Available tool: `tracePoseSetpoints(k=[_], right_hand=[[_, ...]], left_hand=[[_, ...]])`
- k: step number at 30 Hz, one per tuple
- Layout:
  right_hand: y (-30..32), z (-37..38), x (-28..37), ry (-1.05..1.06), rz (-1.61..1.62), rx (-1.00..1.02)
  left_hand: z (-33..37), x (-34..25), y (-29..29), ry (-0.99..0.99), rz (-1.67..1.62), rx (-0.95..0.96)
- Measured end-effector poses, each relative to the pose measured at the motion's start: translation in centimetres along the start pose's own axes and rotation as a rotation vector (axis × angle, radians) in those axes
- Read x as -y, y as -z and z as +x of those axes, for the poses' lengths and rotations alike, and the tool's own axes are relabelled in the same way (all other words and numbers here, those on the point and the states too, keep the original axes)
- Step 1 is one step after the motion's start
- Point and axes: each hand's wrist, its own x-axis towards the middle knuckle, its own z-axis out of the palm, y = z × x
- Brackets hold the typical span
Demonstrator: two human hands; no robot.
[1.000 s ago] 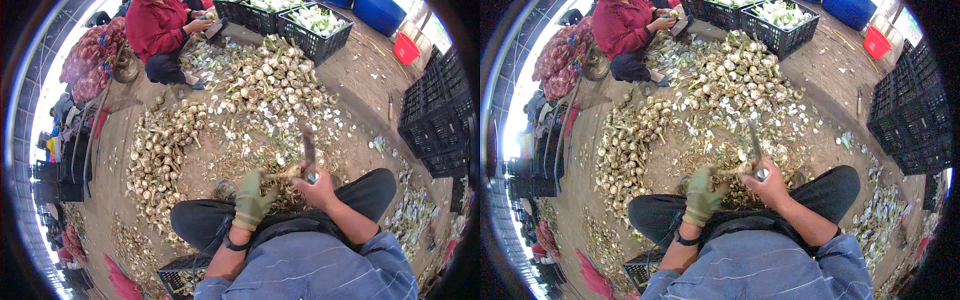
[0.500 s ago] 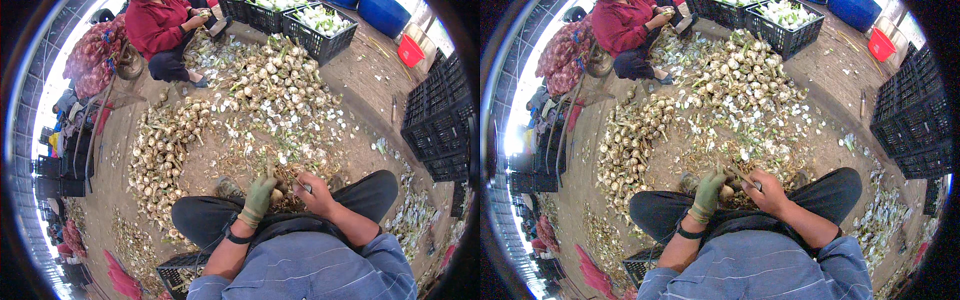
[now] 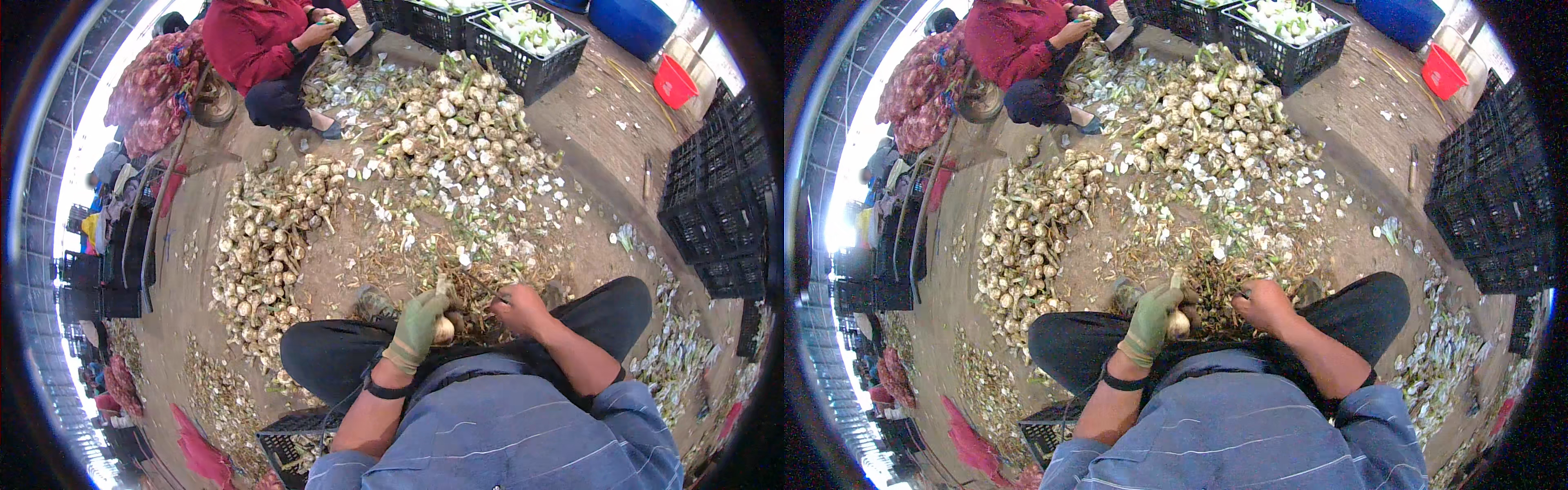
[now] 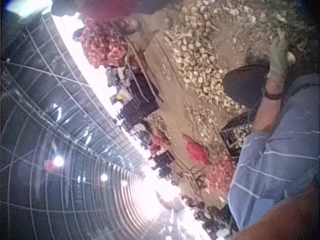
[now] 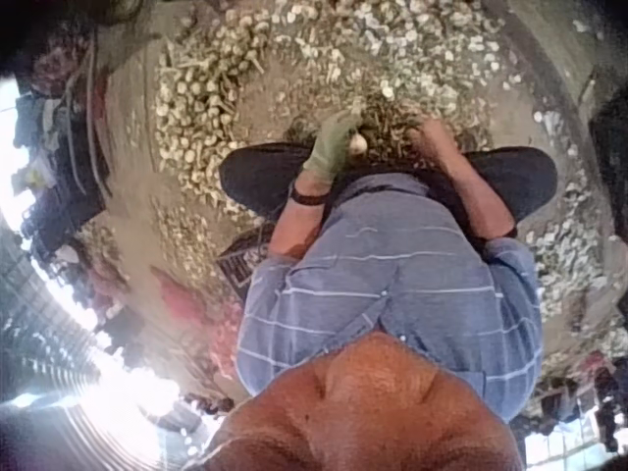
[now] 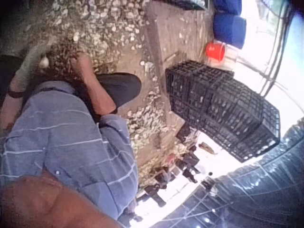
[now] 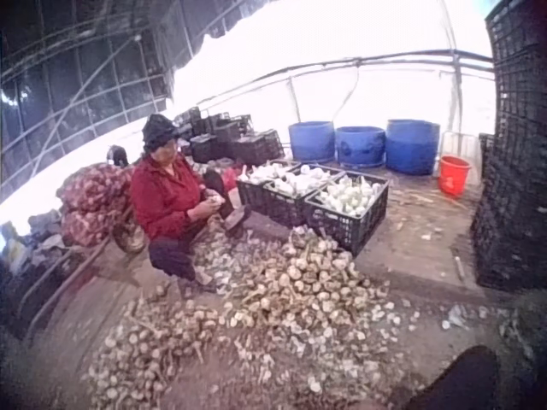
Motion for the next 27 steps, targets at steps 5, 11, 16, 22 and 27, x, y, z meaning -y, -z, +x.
tracePoseSetpoints(k=[5, 11, 16, 22, 27], right_hand=[[-1.0, 1.2, -1.3, -0.132, 0.192, -0.051], [-1.2, 1.0, -0.2, -0.179, 0.257, -0.113], [-4.5, 3.0, -7.2, -0.14, 0.166, -0.045], [-4.5, 2.5, -3.2, 0.016, -0.119, 0.029], [-5.6, 3.8, -4.8, -0.108, -0.102, 0.151]], left_hand=[[4.1, -2.0, 1.2, -0.595, 0.208, -0.019], [10.9, -19.0, -0.5, -0.438, -0.873, -0.071], [0.5, -22.2, 7.6, -0.665, -0.404, -0.015], [-7.8, -11.9, 31.6, -0.665, -0.324, -0.68], [-12.6, 12.4, 47.3, 0.006, -0.242, -1.296]])
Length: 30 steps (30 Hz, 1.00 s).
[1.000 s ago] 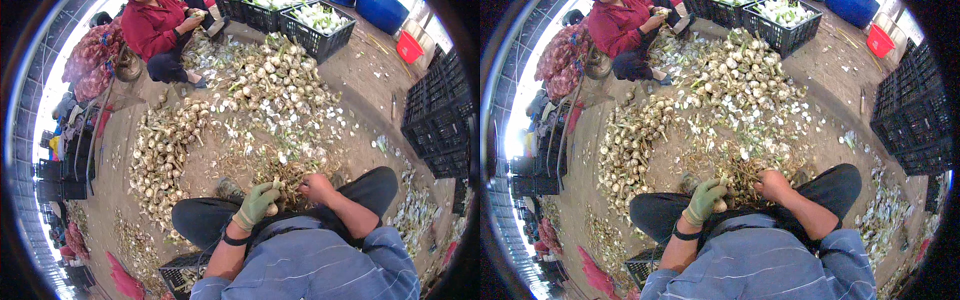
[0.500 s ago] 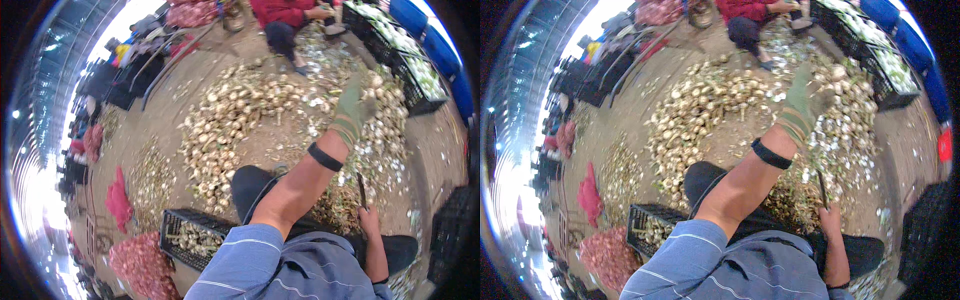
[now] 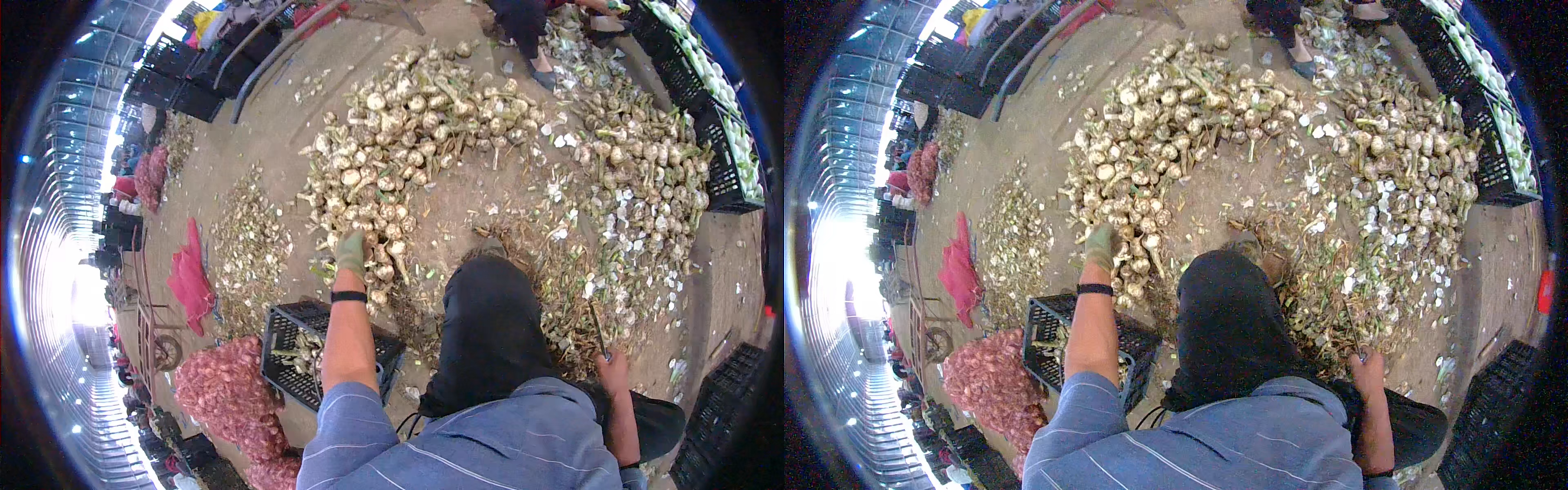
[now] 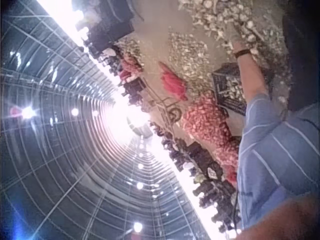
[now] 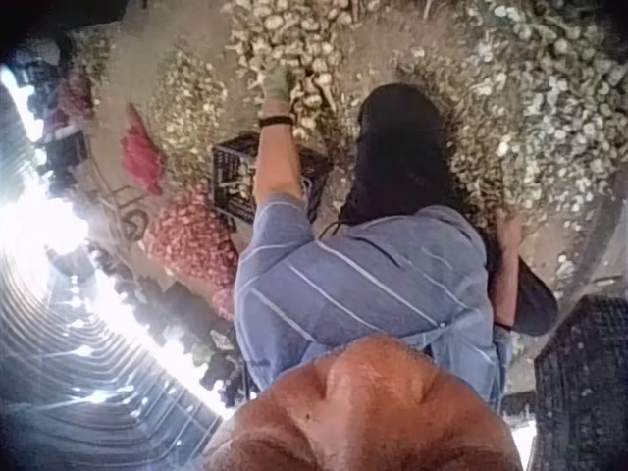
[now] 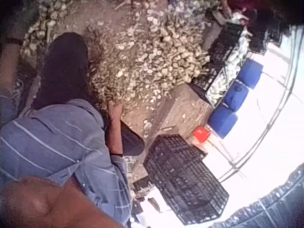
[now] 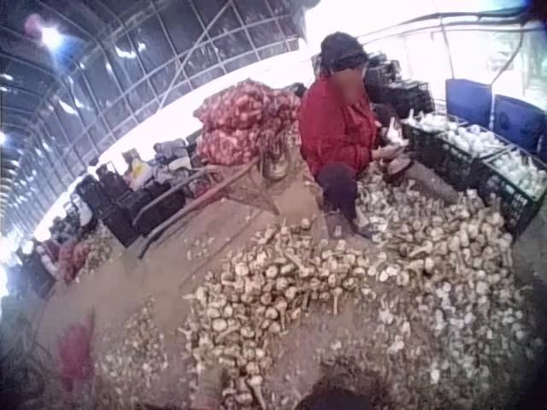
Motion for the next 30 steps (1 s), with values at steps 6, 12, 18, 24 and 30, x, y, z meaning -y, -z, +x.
tracePoseSetpoints(k=[6, 12, 18, 24, 30], right_hand=[[-1.0, -0.2, -0.7, -0.113, -0.092, -0.082], [-0.2, 0.5, -0.6, -0.074, -0.159, -0.017], [0.2, -1.5, 1.4, -0.209, -0.154, -0.041], [0.3, -0.3, 3.1, -0.115, -0.24, -0.008], [1.5, -1.7, 4.0, -0.038, -0.07, -0.12]], left_hand=[[3.4, 13.9, -4.2, -0.053, 1.015, 0.138], [7.5, 23.4, -8.9, 0.292, 0.41, -0.21], [-0.4, 13.9, -13.5, 0.402, -0.351, 0.218], [-5.8, 7.6, -12.4, -0.186, -0.41, 0.504], [-15.9, -8.5, -17.0, -0.415, -0.031, 0.904]])
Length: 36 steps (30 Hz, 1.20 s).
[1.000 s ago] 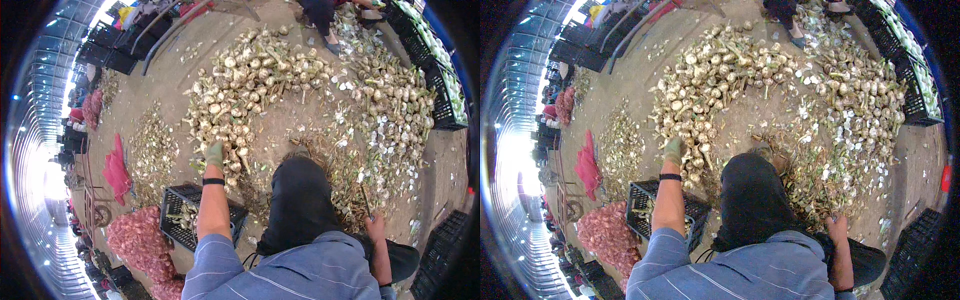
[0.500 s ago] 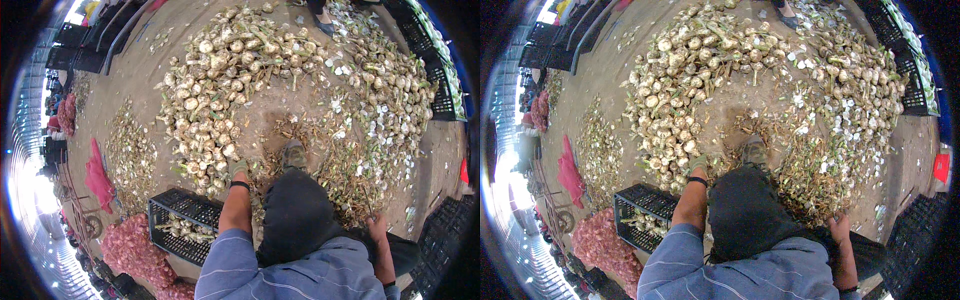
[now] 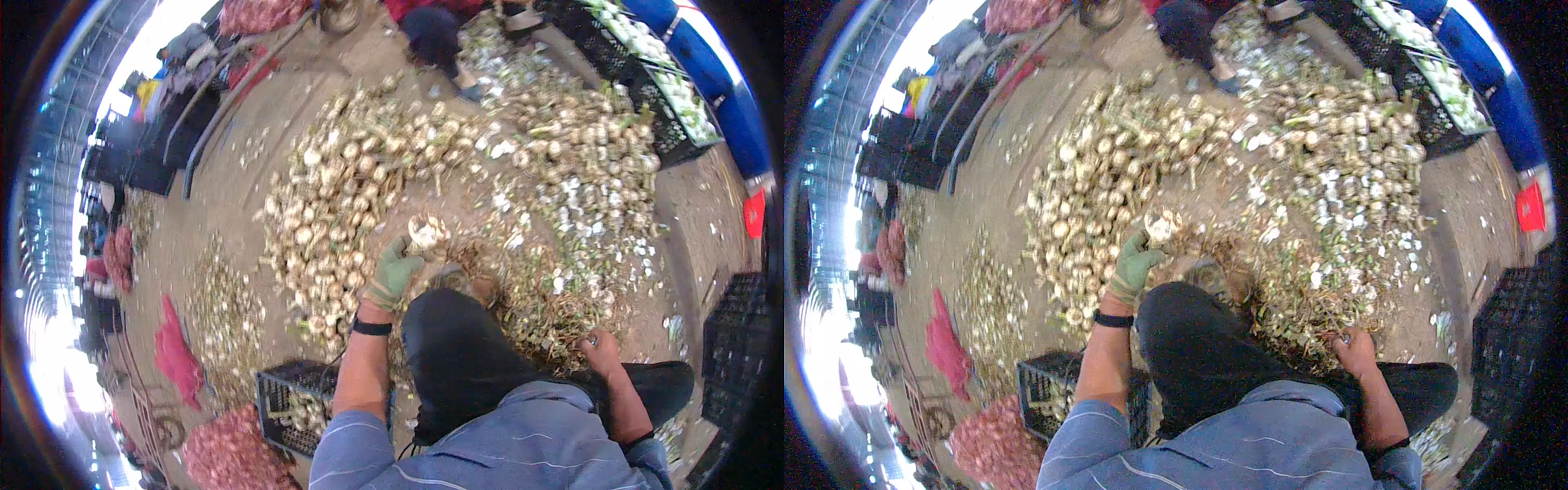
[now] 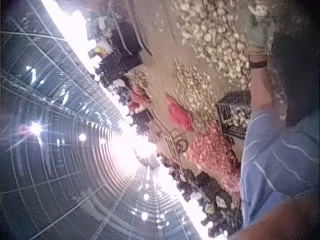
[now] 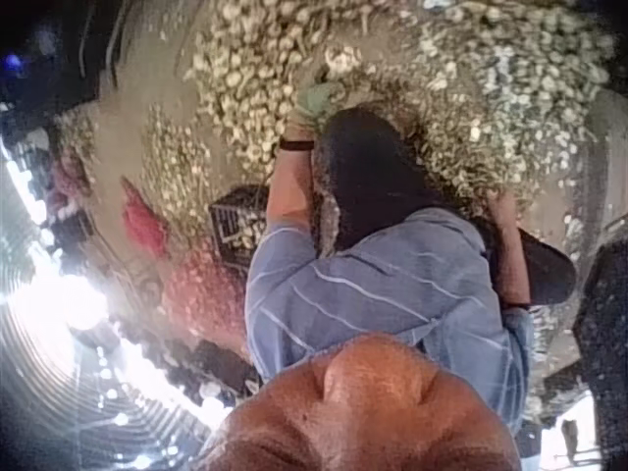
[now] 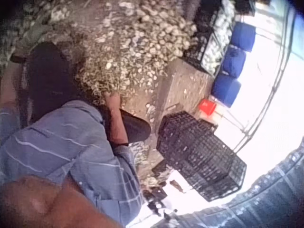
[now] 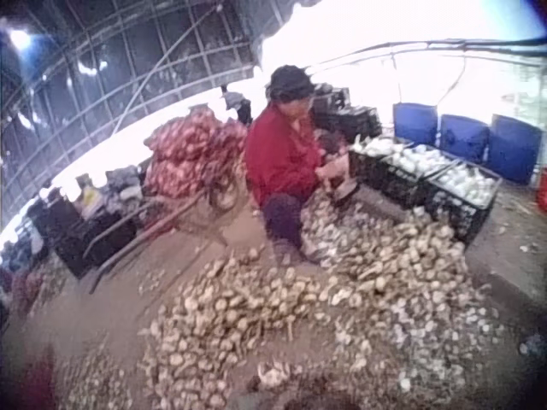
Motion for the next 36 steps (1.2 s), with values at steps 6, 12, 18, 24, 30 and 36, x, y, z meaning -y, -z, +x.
tracePoseSetpoints(k=[6, 12, 18, 24, 30, 36], right_hand=[[2.5, -1.4, 1.6, 0.196, 0.151, -0.152], [10.2, -5.7, 8.4, 0.551, 0.359, -0.396], [12.2, -8.9, 9.0, 0.653, 0.365, -0.566], [11.5, -10.4, 5.3, 0.649, 0.228, -0.531], [10.3, -11.2, 4.3, 0.649, 0.249, -0.482], [9.5, -11.0, 3.3, 0.661, 0.237, -0.491]], left_hand=[[1.6, -9.8, -9.0, -0.286, 0.479, 0.34], [-1.3, -14.9, -20.2, -0.281, 0.621, 0.83], [-5.5, -12.2, -26.1, -0.448, 0.572, 0.937], [-9.1, -10.1, -29.1, -0.351, 0.608, 0.942], [-10.2, -6.9, -29.4, -0.246, 0.342, 0.865], [-10.9, -5.8, -29.8, -0.057, 0.225, 0.812]])
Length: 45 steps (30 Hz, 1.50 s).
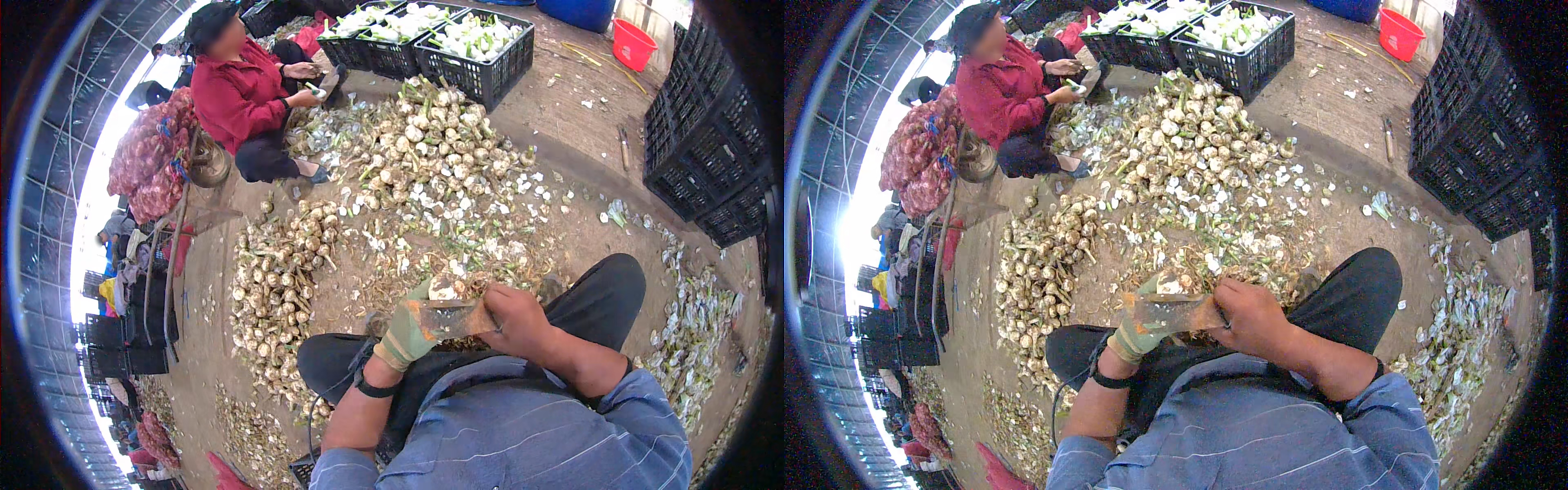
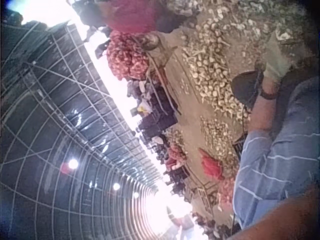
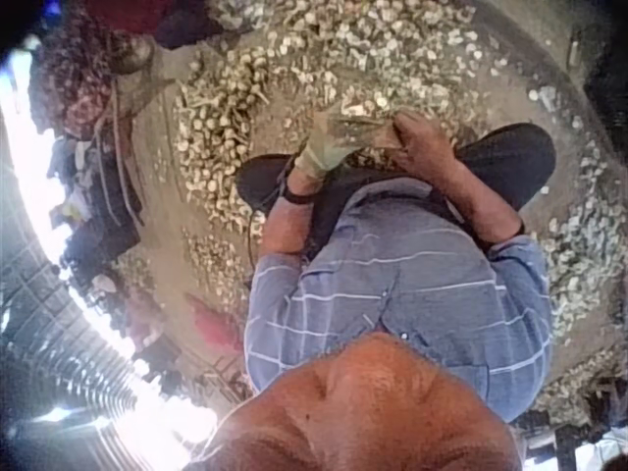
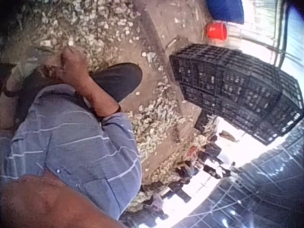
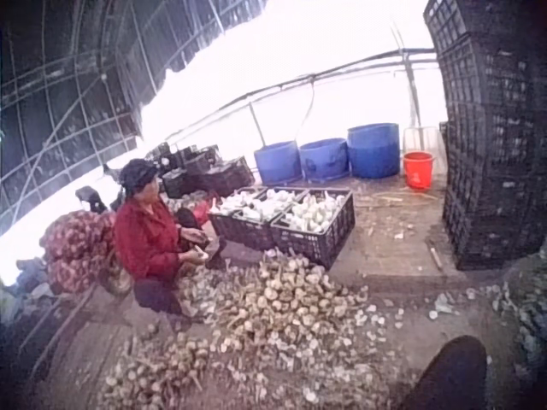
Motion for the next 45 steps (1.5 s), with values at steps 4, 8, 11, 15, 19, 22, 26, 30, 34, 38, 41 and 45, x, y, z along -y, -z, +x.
tracePoseSetpoints(k=[4, 8, 11, 15, 19, 22, 26, 30, 34, 38, 41, 45], right_hand=[[-1.1, 0.0, -0.5, -0.037, -0.013, 0.024], [-2.0, 0.2, -0.3, -0.081, -0.017, 0.04], [-3.0, 0.3, -0.4, -0.074, 0.036, 0.03], [-4.8, 0.7, -1.8, -0.158, 0.047, 0.035], [-7.0, 0.6, -7.9, -0.61, -0.086, 0.251], [-7.1, 0.6, -5.5, -0.598, -0.049, 0.15], [-6.1, 1.4, -5.9, -0.556, 0.375, 0.052], [-5.4, 1.9, -1.7, -0.723, 0.775, -0.013], [-6.2, 2.6, -2.2, -0.68, 0.543, 0.074], [-5.4, 3.5, -1.5, -0.565, 0.597, 0.052], [-4.3, 3.7, -1.5, -0.763, 0.843, 0.014], [-5.0, 2.0, -4.3, -0.643, 0.704, -0.027]], left_hand=[[-0.1, 1.0, 0.3, -0.022, 0.04, -0.015], [0.0, 0.2, 1.2, -0.14, 0.299, 0.016], [0.0, -0.2, 1.6, -0.266, 0.43, 0.018], [-0.1, -3.1, 1.3, -0.055, 0.632, 0.0], [-1.2, -5.1, 0.0, -0.318, 0.47, 0.024], [-1.4, -3.0, 2.0, -0.087, 0.323, -0.059], [-0.9, -0.6, 2.5, 0.05, 0.247, -0.104], [-0.1, -0.5, 1.6, -0.046, 0.67, -0.094], [-0.1, 2.2, 1.0, -0.239, 0.882, -0.252], [0.4, 2.2, 0.9, -0.182, 0.67, -0.184], [0.8, 1.7, 0.7, 0.1, 0.296, -0.397], [0.2, 5.0, 1.7, 0.147, -0.103, -0.669]])
